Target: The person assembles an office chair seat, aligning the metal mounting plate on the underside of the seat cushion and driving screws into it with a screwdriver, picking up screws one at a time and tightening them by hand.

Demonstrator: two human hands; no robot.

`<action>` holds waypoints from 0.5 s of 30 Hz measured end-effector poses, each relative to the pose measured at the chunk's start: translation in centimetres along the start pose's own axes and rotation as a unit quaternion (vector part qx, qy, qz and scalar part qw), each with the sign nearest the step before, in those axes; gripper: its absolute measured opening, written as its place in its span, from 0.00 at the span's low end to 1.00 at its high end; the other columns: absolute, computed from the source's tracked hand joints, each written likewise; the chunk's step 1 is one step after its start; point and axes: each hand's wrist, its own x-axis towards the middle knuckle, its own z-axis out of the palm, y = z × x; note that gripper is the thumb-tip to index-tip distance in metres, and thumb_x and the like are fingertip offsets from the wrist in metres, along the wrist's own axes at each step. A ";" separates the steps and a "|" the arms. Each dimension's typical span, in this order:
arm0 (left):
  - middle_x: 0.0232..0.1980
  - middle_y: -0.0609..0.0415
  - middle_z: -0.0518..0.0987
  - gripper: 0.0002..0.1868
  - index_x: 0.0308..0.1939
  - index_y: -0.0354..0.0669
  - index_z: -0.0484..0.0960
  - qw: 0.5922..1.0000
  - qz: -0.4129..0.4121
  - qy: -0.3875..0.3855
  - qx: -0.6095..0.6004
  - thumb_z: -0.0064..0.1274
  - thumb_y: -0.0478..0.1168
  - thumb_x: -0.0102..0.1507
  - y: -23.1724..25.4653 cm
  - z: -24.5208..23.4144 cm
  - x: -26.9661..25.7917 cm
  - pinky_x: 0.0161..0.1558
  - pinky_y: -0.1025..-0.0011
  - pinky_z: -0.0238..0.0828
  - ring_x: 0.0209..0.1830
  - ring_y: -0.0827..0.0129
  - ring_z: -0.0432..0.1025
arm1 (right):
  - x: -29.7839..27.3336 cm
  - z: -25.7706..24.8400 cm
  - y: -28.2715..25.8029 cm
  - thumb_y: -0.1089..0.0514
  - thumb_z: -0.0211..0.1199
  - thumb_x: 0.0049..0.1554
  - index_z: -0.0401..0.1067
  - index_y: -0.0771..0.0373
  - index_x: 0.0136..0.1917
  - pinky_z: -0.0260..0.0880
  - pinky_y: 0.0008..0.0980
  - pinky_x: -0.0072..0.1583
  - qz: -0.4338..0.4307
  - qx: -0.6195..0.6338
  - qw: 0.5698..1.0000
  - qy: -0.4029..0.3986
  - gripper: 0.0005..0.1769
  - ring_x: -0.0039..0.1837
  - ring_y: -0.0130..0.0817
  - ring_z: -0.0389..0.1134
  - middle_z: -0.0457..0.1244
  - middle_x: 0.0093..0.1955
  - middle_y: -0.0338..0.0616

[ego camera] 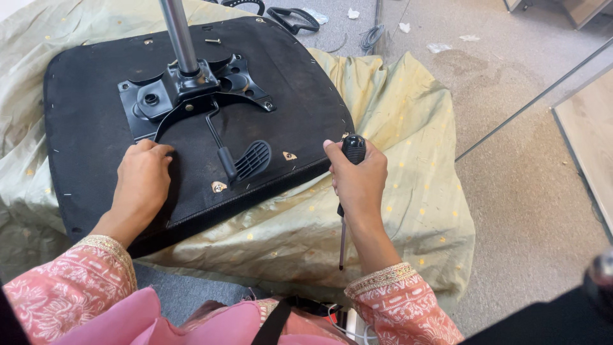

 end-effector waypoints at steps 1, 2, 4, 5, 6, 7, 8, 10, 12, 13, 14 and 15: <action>0.50 0.43 0.80 0.11 0.51 0.35 0.86 1.000 -0.001 0.006 0.002 0.52 0.33 0.68 0.1 0.1 -0.1 0.58 0.57 0.69 0.54 0.50 0.73 | 0.1 -0.1 0.0 0.57 0.71 0.52 0.70 0.63 0.38 0.54 0.23 0.27 0.003 0.002 1.000 0.000 0.11 0.24 0.21 0.58 0.61 0.26 0.37; 0.50 0.44 0.80 0.11 0.51 0.34 0.85 1.000 -0.003 0.012 0.005 0.51 0.33 0.68 0.2 0.2 -0.2 0.57 0.57 0.69 0.54 0.50 0.73 | 0.2 -0.1 0.0 0.58 0.70 0.52 0.70 0.62 0.38 0.54 0.23 0.27 0.006 0.004 1.000 0.001 0.11 0.24 0.21 0.57 0.61 0.26 0.37; 0.51 0.44 0.80 0.11 0.51 0.33 0.85 1.000 -0.001 0.022 0.008 0.50 0.31 0.68 0.5 0.3 -0.6 0.57 0.57 0.70 0.53 0.50 0.73 | 0.5 -0.2 0.1 0.58 0.70 0.53 0.70 0.62 0.37 0.54 0.23 0.27 0.009 0.005 1.000 -0.002 0.10 0.24 0.21 0.57 0.61 0.26 0.37; 0.51 0.44 0.80 0.12 0.52 0.33 0.84 1.000 0.002 0.026 0.008 0.49 0.30 0.68 0.6 0.2 -0.9 0.57 0.57 0.70 0.53 0.50 0.73 | 0.6 -0.3 0.1 0.58 0.70 0.53 0.70 0.63 0.37 0.54 0.23 0.27 0.011 0.005 1.000 -0.003 0.10 0.24 0.21 0.57 0.61 0.26 0.37; 0.51 0.44 0.80 0.12 0.53 0.33 0.84 0.999 0.006 0.030 0.009 0.48 0.29 0.68 0.7 0.2 -1.1 0.57 0.57 0.70 0.53 0.51 0.73 | 0.8 -0.3 0.1 0.58 0.70 0.53 0.70 0.63 0.37 0.54 0.23 0.27 0.009 0.005 1.000 -0.008 0.10 0.24 0.21 0.57 0.61 0.26 0.37; 0.51 0.44 0.80 0.12 0.53 0.33 0.83 0.999 0.009 0.043 0.006 0.49 0.29 0.68 0.9 0.2 -1.4 0.57 0.58 0.70 0.53 0.51 0.73 | 0.9 -0.4 0.1 0.58 0.70 0.53 0.70 0.62 0.37 0.54 0.23 0.27 0.008 0.005 1.000 -0.012 0.10 0.24 0.21 0.58 0.61 0.26 0.36; 0.51 0.44 0.79 0.12 0.54 0.33 0.83 0.998 0.012 0.055 0.004 0.49 0.29 0.68 1.0 0.1 -1.7 0.57 0.58 0.70 0.53 0.50 0.73 | 1.1 -0.5 0.2 0.58 0.70 0.52 0.70 0.62 0.37 0.54 0.23 0.27 0.007 0.004 1.000 -0.017 0.10 0.24 0.21 0.58 0.61 0.26 0.36; 0.51 0.43 0.79 0.12 0.56 0.32 0.82 0.995 0.029 0.090 -0.006 0.49 0.28 0.69 1.5 0.2 -1.9 0.56 0.59 0.71 0.52 0.51 0.74 | 1.4 -0.8 0.3 0.58 0.70 0.53 0.71 0.63 0.37 0.54 0.22 0.27 0.006 0.006 1.000 -0.023 0.10 0.24 0.20 0.57 0.61 0.26 0.36; 0.52 0.43 0.78 0.12 0.57 0.32 0.81 0.989 0.057 0.137 -0.019 0.49 0.28 0.70 1.8 0.1 -2.2 0.55 0.60 0.73 0.52 0.52 0.75 | 1.8 -1.2 0.4 0.58 0.70 0.53 0.71 0.62 0.37 0.54 0.22 0.27 0.004 0.013 0.999 -0.030 0.10 0.24 0.20 0.57 0.60 0.26 0.36; 0.53 0.43 0.78 0.12 0.58 0.32 0.80 0.988 0.052 0.148 -0.019 0.50 0.28 0.71 1.8 0.2 -2.3 0.53 0.61 0.74 0.50 0.52 0.75 | 1.9 -1.4 0.5 0.58 0.70 0.53 0.70 0.62 0.38 0.53 0.23 0.27 0.003 0.020 0.999 -0.035 0.10 0.24 0.20 0.57 0.60 0.26 0.35; 0.54 0.43 0.78 0.11 0.59 0.32 0.80 0.986 0.046 0.158 -0.018 0.50 0.28 0.73 1.8 0.2 -2.3 0.51 0.62 0.75 0.49 0.53 0.76 | 2.0 -1.5 0.6 0.58 0.69 0.53 0.70 0.62 0.38 0.53 0.23 0.27 0.001 0.027 0.999 -0.039 0.10 0.24 0.20 0.57 0.60 0.26 0.35; 0.55 0.42 0.78 0.11 0.59 0.32 0.80 0.985 0.040 0.168 -0.018 0.50 0.29 0.74 1.9 0.3 -2.4 0.49 0.63 0.75 0.48 0.53 0.76 | 2.1 -1.6 0.6 0.58 0.69 0.54 0.71 0.63 0.38 0.53 0.23 0.27 0.005 0.024 0.999 -0.033 0.10 0.24 0.20 0.57 0.60 0.26 0.35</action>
